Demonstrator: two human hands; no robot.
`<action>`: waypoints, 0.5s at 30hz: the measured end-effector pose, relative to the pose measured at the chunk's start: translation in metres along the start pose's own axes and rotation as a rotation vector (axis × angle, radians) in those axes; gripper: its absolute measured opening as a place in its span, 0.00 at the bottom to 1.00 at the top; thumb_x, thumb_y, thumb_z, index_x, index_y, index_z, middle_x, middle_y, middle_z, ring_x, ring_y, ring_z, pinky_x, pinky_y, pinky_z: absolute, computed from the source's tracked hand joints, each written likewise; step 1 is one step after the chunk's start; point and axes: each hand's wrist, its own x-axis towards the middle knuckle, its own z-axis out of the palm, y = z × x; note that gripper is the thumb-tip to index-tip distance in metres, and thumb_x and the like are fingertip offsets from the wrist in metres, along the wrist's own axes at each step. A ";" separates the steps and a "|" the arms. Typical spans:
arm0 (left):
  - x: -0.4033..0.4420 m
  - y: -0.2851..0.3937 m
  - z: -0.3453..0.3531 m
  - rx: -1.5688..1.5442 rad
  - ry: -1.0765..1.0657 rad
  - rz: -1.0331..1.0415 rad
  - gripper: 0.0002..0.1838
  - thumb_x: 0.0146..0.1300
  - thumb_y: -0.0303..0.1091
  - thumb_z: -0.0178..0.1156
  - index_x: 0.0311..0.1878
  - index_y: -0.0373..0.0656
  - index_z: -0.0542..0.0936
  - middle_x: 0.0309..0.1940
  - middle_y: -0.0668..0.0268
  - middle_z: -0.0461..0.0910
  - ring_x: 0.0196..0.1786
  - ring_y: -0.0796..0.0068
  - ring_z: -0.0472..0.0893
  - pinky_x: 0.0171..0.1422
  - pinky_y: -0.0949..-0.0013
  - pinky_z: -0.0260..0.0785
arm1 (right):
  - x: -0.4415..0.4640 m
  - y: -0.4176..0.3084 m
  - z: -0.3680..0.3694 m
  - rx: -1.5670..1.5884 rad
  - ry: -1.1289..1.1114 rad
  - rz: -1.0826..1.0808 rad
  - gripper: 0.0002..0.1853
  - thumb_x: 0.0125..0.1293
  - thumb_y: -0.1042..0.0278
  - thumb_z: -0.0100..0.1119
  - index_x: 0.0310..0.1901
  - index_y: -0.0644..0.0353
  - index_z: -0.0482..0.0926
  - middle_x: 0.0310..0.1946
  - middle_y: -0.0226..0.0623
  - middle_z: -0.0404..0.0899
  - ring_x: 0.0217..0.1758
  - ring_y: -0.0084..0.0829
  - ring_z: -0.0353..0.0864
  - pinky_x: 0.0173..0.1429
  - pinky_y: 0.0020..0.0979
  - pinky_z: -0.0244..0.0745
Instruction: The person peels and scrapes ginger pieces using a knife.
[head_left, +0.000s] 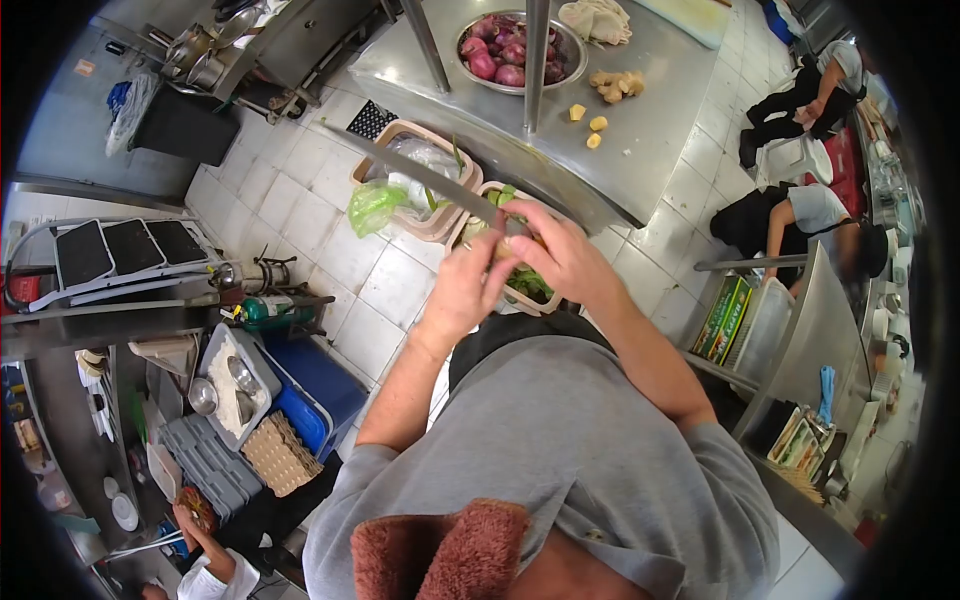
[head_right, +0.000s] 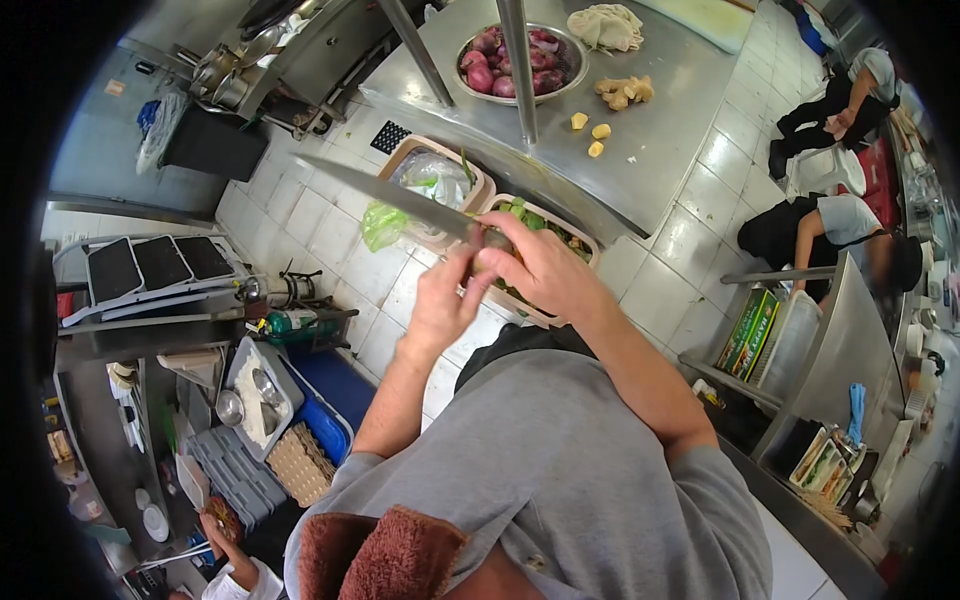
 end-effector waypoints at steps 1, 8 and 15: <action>0.000 0.004 0.003 -0.037 0.008 0.026 0.20 0.60 0.28 0.67 0.55 0.39 0.74 0.35 0.52 0.82 0.35 0.58 0.84 0.37 0.61 0.75 | 0.002 0.009 0.003 0.099 0.032 0.003 0.24 0.71 0.63 0.52 0.65 0.61 0.66 0.27 0.44 0.78 0.28 0.40 0.78 0.38 0.37 0.70; 0.013 -0.014 -0.014 -0.087 0.095 -0.121 0.22 0.58 0.27 0.69 0.56 0.39 0.76 0.32 0.58 0.81 0.30 0.68 0.78 0.35 0.69 0.72 | -0.012 0.010 -0.015 0.101 -0.107 0.075 0.29 0.70 0.60 0.53 0.70 0.59 0.62 0.24 0.43 0.77 0.26 0.38 0.76 0.36 0.37 0.68; 0.020 -0.015 -0.017 -0.124 0.073 0.016 0.22 0.58 0.22 0.66 0.58 0.41 0.78 0.35 0.60 0.81 0.31 0.69 0.80 0.37 0.69 0.74 | -0.007 0.001 -0.022 -0.016 -0.136 -0.006 0.32 0.70 0.57 0.54 0.72 0.59 0.61 0.24 0.44 0.77 0.24 0.42 0.75 0.34 0.39 0.68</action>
